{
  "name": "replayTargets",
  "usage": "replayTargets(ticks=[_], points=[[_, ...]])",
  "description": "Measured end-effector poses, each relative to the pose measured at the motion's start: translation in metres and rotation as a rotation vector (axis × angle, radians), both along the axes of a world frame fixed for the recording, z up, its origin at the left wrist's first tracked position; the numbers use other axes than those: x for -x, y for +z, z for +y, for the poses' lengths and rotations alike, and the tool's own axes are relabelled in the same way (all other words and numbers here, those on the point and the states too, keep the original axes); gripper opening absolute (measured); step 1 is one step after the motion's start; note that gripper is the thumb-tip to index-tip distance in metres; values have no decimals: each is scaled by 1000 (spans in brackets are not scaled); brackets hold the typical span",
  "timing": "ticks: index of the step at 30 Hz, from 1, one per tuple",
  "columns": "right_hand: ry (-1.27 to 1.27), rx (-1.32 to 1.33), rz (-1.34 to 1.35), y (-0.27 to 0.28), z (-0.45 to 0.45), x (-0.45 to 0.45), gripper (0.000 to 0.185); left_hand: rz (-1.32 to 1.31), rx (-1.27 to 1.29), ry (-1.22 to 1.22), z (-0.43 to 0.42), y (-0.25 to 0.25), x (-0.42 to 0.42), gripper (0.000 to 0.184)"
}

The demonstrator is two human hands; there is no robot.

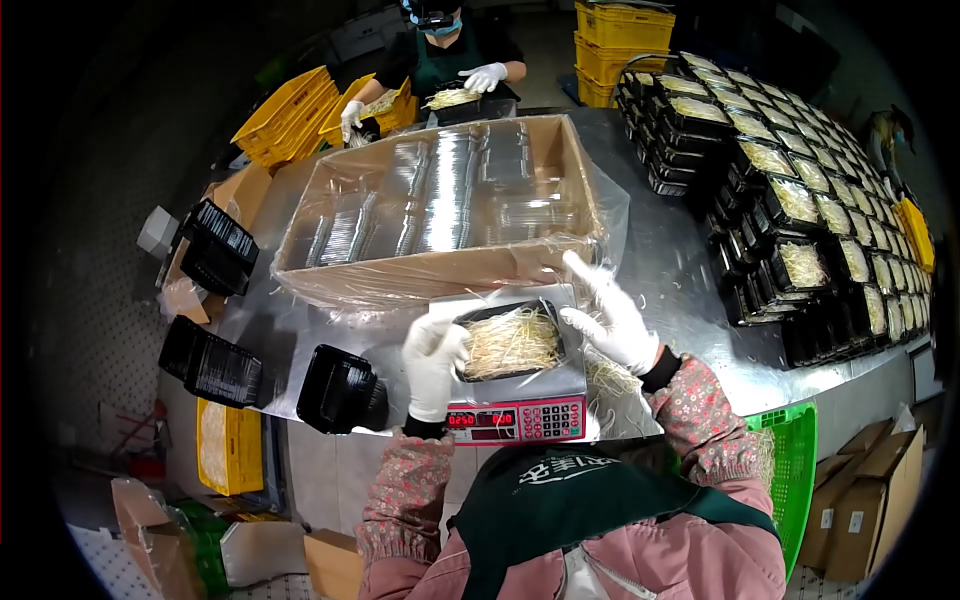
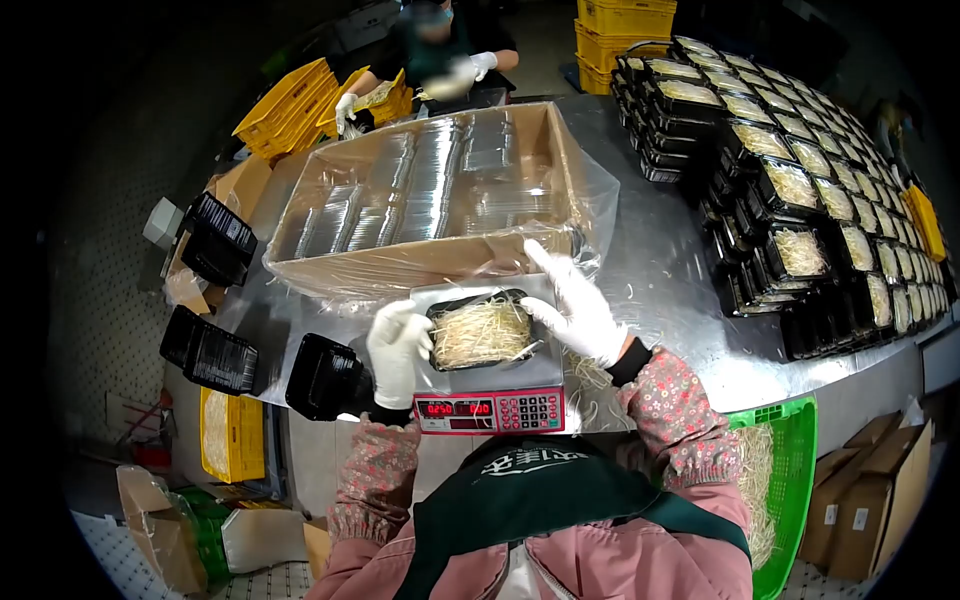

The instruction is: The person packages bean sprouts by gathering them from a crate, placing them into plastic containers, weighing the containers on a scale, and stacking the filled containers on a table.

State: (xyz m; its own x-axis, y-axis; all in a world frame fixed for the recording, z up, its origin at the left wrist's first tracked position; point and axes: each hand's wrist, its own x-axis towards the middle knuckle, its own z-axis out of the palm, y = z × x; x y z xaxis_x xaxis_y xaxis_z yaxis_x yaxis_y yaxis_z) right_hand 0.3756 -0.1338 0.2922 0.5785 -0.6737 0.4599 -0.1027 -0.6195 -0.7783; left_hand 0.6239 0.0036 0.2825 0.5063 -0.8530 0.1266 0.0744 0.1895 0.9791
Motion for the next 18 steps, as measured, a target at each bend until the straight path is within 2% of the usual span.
replayTargets(ticks=[1,2,3,5,7,8,9,11,13,14,16,18], points=[[39,-240,-25,-25,2,0,63,-32,-61,-24,5,-10,4,27],[-17,-273,195,-27,7,1,58,-69,-47,-38,3,-32,2,31],[-54,-317,207,-47,7,-4,48,-133,-50,-20,-1,-46,-4,36],[-179,-155,297,-71,-6,-15,38,-399,-109,57,-14,-72,-20,40],[-249,69,330,-89,-16,-32,29,-652,-48,169,-29,-75,-25,46],[-278,77,447,-95,-18,-40,28,-1043,-107,306,-30,-71,-29,50],[-307,82,566,-97,-20,-47,28,-885,-257,295,-35,-81,-33,51],[-303,-136,418,-96,-20,-51,27,-860,-454,280,-41,-93,-41,45],[-241,-352,215,-116,-26,-49,22,-422,-197,174,-46,-140,-59,38],[-251,-353,209,-125,-27,-49,22,-245,-247,86,-42,-135,-57,32],[-80,-720,-81,-136,-31,-48,16,-122,-216,21,-37,-129,-56,24],[-88,-764,-172,-145,-29,-51,15,-77,-226,-7,-35,-131,-56,20]])
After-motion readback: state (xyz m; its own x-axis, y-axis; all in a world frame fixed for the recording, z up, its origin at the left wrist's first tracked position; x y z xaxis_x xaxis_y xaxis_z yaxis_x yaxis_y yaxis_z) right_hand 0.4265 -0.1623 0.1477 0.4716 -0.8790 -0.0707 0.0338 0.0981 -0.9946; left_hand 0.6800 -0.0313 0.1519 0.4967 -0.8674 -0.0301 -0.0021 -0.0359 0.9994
